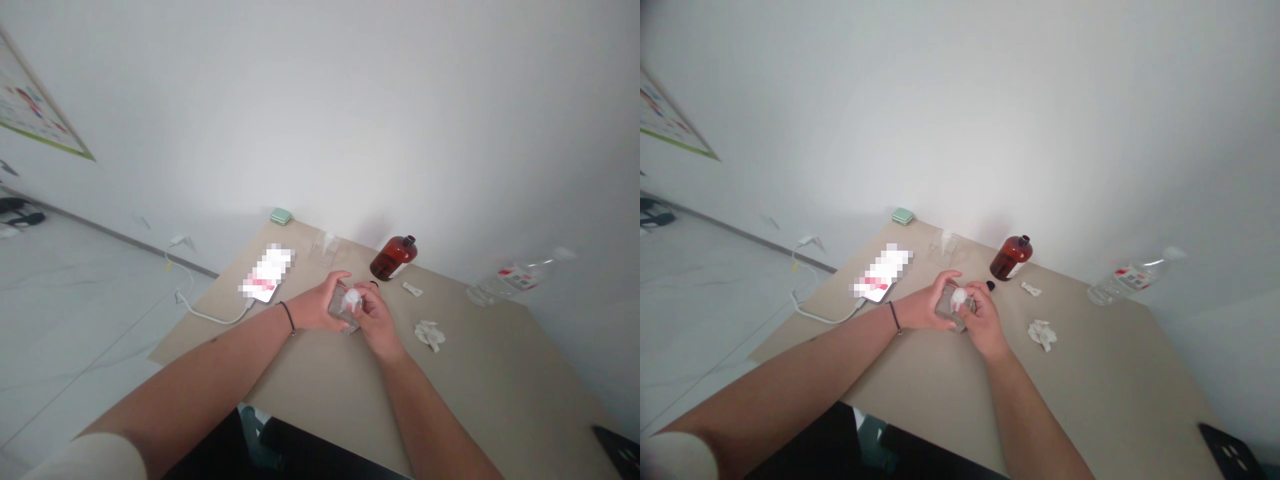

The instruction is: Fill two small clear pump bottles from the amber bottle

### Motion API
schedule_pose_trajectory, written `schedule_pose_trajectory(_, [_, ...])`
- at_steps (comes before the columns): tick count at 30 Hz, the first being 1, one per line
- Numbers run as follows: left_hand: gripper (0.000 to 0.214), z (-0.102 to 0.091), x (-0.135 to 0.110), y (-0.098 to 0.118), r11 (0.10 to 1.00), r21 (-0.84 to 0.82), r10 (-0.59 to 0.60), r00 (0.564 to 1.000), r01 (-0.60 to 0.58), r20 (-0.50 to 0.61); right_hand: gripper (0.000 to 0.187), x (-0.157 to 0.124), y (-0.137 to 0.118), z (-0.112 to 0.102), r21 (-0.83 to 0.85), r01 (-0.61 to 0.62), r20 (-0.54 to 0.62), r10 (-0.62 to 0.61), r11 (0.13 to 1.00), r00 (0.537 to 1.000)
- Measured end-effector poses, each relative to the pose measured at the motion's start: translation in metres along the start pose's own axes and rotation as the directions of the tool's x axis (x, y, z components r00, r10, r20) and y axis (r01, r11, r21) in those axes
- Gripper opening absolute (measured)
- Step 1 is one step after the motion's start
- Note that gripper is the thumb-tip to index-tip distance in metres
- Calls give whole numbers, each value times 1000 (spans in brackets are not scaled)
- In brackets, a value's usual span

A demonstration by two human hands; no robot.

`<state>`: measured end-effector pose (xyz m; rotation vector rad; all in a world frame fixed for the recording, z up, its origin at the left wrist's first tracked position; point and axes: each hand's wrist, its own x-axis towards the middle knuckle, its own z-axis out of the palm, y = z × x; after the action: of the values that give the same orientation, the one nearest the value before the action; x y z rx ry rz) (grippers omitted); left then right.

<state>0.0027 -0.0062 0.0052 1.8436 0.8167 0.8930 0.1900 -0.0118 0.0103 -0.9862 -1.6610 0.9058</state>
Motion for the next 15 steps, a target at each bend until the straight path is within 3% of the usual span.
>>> schedule_pose_trajectory(11, [102,2,0,1,1000,4,-16,1000,16,-22,29,2,0,6,-80,-4,-95,-4,997,995])
schedule_pose_trajectory(15, [104,0,0,-1,1000,-23,7,1000,-6,0,28,3,-3,2,-42,-21,9,22,999,1000])
